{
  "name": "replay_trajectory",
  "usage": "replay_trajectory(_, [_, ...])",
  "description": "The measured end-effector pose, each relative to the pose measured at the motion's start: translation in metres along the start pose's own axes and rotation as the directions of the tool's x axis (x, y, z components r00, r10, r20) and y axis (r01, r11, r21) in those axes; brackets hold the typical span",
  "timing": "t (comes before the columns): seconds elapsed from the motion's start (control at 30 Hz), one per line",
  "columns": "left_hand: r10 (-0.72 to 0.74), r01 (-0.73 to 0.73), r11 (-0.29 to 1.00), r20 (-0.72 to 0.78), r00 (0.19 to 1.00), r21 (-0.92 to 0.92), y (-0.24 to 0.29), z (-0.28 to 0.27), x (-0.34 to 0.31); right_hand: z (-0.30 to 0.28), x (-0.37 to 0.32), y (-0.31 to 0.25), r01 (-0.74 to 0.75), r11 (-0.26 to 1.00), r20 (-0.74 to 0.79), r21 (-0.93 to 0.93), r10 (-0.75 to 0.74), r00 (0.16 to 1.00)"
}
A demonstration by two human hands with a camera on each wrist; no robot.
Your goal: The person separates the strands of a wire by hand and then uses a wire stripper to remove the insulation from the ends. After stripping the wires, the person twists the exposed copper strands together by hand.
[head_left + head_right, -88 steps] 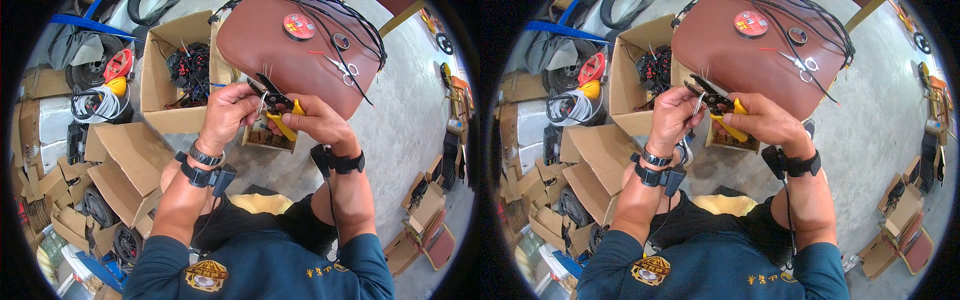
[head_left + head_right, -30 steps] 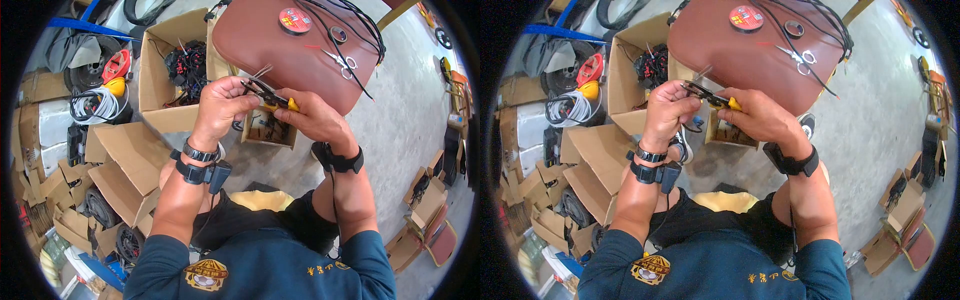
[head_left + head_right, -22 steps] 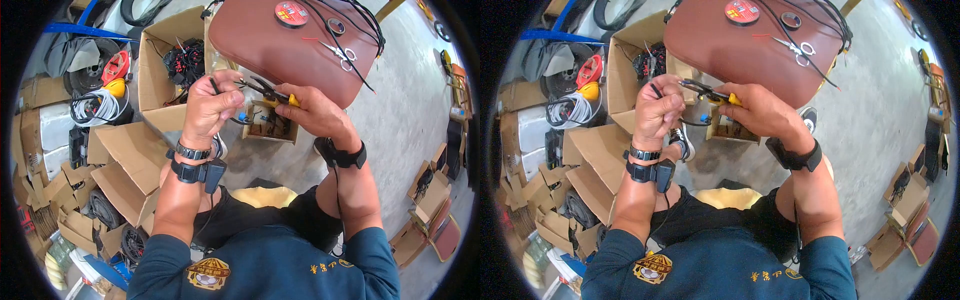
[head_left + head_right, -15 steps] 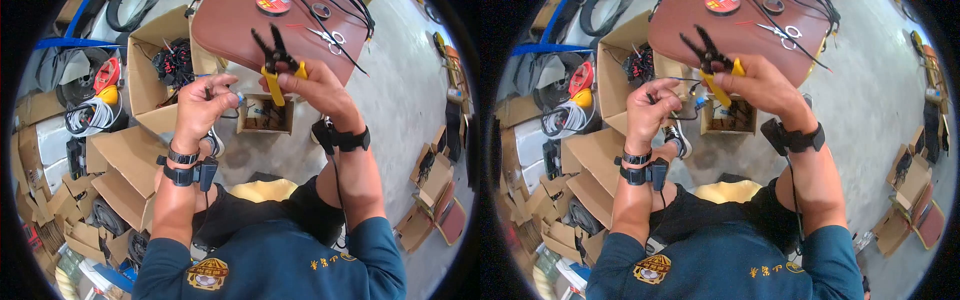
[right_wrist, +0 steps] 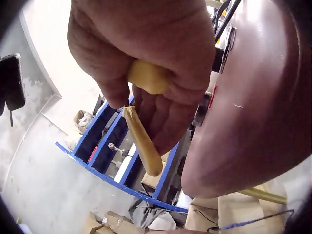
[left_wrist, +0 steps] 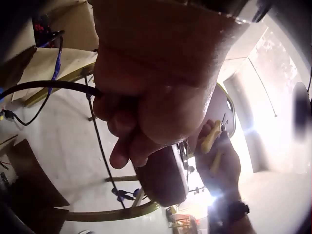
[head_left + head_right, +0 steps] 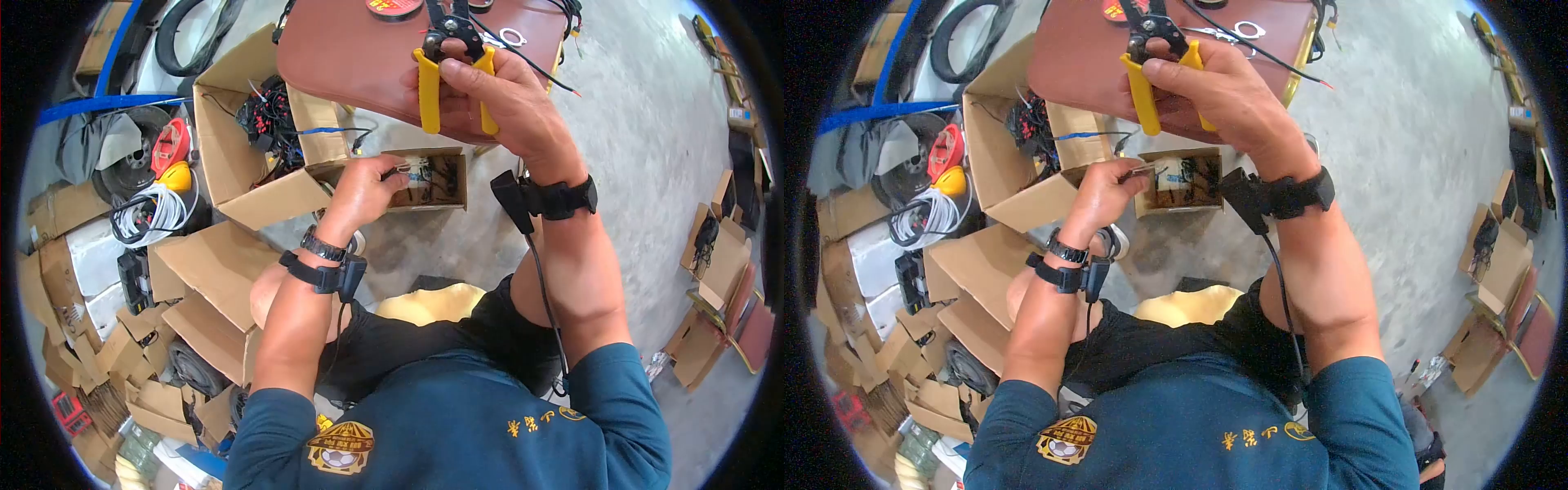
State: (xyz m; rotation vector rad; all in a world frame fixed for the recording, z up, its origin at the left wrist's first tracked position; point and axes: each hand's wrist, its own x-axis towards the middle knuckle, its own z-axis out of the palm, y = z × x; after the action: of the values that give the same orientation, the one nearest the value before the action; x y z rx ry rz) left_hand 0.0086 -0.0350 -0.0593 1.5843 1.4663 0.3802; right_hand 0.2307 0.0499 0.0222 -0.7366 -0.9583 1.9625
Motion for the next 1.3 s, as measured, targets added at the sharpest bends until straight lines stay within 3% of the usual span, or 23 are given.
replay_trajectory(0.47, [-0.043, 0.041, 0.997, 0.035, 0.998, 0.066, -0.009, 0.02, 0.013, -0.006, -0.01, -0.004, 0.016, 0.99, -0.108, -0.143, -0.032, 0.994])
replay_trajectory(0.57, [0.006, -0.007, 0.998, 0.014, 1.0, 0.056, -0.016, 0.022, 0.015, -0.012, -0.008, -0.002, 0.008, 0.937, -0.082, -0.35, -0.039, 0.996])
replay_trajectory(0.67, [-0.127, 0.127, 0.992, -0.012, 0.992, -0.027, -0.002, 0.011, 0.013, -0.003, -0.01, -0.005, -0.038, 0.882, -0.089, -0.469, -0.004, 0.996])
replay_trajectory(0.77, [-0.178, 0.15, 0.949, -0.079, 0.981, -0.278, 0.005, -0.002, 0.011, 0.002, -0.005, -0.004, -0.08, 0.867, -0.097, -0.491, 0.036, 0.995])
replay_trajectory(1.0, [-0.157, 0.043, 0.815, -0.149, 0.976, -0.577, 0.021, -0.032, 0.002, 0.018, 0.007, 0.021, -0.133, 0.848, -0.071, -0.512, 0.112, 0.991])
replay_trajectory(1.3, [-0.112, 0.021, 0.844, -0.137, 0.984, -0.536, 0.037, -0.044, -0.002, 0.036, 0.026, 0.036, -0.017, 0.871, -0.056, -0.491, -0.012, 0.998])
